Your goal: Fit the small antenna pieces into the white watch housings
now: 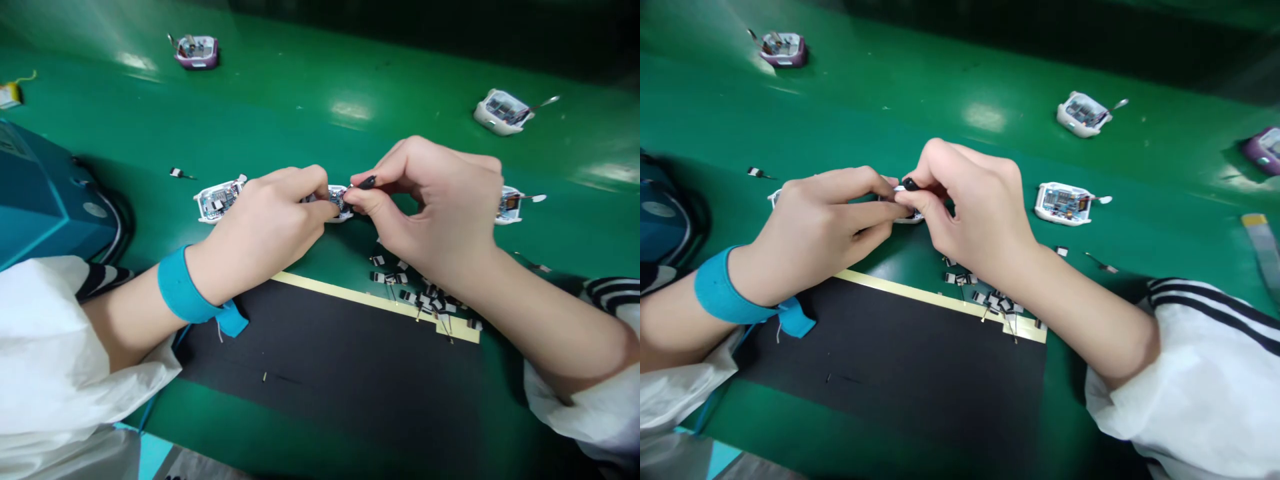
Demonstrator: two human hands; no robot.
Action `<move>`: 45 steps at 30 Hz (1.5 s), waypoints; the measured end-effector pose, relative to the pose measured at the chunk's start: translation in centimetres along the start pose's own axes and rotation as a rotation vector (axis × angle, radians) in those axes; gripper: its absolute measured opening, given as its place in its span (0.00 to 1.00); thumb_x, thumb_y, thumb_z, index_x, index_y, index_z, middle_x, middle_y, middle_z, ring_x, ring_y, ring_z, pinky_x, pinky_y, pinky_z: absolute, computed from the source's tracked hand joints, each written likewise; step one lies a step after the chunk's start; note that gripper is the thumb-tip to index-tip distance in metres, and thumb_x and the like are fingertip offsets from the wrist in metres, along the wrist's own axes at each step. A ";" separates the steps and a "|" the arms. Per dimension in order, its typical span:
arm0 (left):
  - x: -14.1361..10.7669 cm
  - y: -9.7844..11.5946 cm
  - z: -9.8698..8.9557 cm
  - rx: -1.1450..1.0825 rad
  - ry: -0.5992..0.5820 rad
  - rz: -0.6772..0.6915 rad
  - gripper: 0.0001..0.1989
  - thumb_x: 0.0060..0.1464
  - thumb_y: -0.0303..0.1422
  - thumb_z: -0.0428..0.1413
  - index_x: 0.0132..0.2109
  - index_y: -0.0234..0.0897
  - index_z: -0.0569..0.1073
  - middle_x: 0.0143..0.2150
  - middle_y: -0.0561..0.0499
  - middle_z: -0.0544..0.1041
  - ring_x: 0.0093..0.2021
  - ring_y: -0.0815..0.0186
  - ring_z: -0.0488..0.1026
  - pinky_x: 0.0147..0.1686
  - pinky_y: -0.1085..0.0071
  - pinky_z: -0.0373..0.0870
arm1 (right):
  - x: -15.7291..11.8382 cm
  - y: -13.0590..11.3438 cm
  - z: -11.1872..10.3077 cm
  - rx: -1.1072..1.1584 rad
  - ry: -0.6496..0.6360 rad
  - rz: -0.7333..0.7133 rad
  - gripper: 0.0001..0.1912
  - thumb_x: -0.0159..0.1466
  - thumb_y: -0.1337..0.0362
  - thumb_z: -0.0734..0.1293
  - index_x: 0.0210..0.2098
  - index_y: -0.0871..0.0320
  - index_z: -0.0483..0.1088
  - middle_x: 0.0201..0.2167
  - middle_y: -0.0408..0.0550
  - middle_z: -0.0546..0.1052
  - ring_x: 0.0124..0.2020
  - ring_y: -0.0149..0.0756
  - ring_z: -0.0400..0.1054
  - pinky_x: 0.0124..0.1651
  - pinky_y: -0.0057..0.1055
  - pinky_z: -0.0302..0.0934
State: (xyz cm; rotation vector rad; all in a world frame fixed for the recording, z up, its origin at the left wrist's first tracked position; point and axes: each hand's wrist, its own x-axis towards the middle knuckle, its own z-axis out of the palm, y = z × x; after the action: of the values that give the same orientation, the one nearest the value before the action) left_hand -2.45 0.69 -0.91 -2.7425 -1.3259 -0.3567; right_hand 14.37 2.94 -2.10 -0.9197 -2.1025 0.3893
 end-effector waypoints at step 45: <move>2.1 0.3 1.7 -0.826 0.024 -0.192 0.31 0.43 0.27 0.57 0.54 0.35 0.56 0.45 0.47 0.69 0.40 0.69 0.70 0.42 0.72 0.70 | -0.3 1.3 -1.5 -0.606 -0.153 -0.375 0.05 0.58 0.71 0.59 0.30 0.64 0.67 0.26 0.49 0.66 0.29 0.35 0.58 0.32 0.31 0.55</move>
State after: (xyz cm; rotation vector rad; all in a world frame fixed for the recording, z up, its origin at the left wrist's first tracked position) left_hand -0.68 2.36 -2.03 -3.1824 -1.7380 -1.1833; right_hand 16.29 3.56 -1.96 -0.8061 -2.5240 -0.4067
